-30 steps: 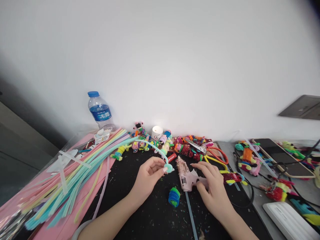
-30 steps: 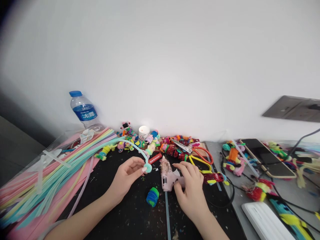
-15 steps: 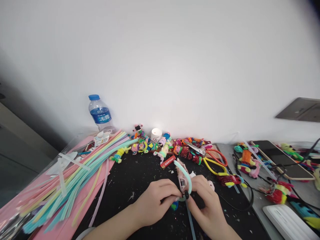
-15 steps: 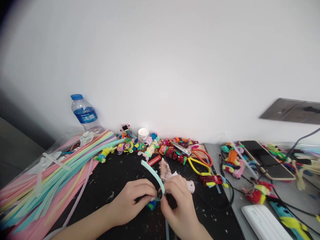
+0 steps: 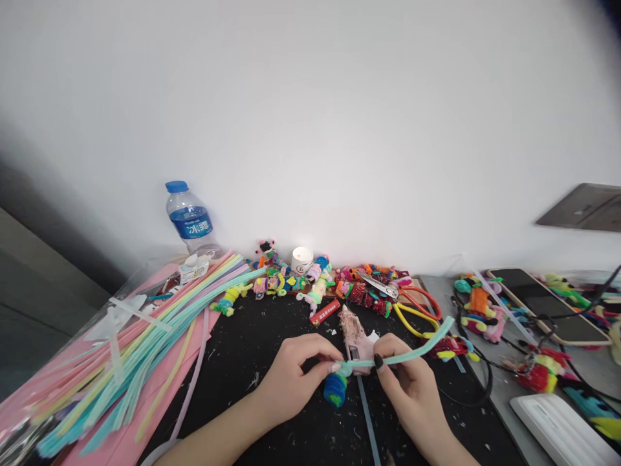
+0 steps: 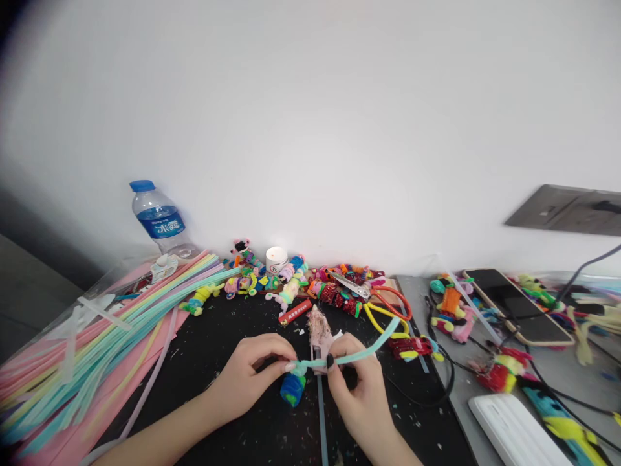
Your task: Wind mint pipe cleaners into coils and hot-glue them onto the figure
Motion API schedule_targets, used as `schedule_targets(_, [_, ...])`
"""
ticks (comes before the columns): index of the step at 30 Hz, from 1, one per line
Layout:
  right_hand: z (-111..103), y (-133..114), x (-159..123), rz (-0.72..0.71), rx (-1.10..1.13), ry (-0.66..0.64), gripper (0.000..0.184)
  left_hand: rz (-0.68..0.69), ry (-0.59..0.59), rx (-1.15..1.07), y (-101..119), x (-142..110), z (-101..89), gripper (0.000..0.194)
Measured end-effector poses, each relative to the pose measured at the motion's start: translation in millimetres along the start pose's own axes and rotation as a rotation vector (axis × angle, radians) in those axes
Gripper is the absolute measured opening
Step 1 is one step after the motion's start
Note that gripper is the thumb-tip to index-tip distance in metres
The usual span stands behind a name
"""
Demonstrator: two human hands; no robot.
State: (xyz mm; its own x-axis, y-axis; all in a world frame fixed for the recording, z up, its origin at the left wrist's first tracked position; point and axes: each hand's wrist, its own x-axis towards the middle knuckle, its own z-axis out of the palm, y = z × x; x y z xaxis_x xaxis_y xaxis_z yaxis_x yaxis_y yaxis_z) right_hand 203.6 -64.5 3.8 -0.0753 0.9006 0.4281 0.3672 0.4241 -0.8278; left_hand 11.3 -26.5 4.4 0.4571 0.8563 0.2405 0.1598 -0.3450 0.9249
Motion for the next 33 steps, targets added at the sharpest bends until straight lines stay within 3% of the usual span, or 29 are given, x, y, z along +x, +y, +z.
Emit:
schedule_targets(10, [-0.8, -0.6, -0.2, 0.08, -0.052, 0.035, 0.01, -0.207, 0.092, -0.295, -7.1, 2.2, -0.2, 0.005])
schedule_targets(17, [-0.6, 3.3, -2.9, 0.109, -0.076, -0.013, 0.013, -0.255, 0.152, -0.389, -9.4, 4.5, -2.4, 0.009])
schedule_targets(33, [2.7, -1.3, -1.2, -0.037, -0.13, -0.126, 0.018, -0.306, 0.251, -0.517, -8.0, 7.7, -3.7, 0.022])
